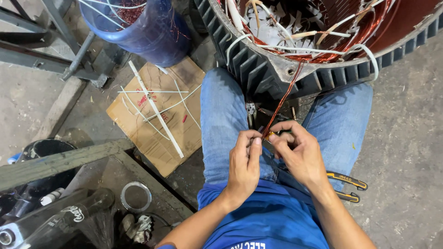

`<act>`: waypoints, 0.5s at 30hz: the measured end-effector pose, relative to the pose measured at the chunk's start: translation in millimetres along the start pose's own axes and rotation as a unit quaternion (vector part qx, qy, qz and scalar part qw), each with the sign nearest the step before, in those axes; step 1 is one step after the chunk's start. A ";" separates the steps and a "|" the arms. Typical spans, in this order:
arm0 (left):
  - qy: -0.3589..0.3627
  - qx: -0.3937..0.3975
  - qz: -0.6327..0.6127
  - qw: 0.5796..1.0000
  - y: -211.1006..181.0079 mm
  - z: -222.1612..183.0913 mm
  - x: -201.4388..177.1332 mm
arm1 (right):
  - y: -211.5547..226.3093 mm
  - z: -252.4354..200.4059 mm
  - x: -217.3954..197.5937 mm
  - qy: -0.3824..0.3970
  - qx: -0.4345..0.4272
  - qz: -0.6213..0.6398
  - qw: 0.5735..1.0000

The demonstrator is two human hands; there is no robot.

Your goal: Repairing an industrial electric motor by insulating and organizing copper wires within the stator.

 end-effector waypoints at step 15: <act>0.001 0.009 0.010 1.000 8.5 -0.1 -2.2 | 2.5 5.2 4.3 0.002 -0.001 -0.016 1.000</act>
Point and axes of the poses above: each hand's wrist, its own z-axis towards the middle knuckle, its own x-axis out of the palm, y = z × x, the point moved 2 cm from there along z, towards the middle knuckle, and after that the axes turned 13 degrees about -z, right-handed, at the moved point
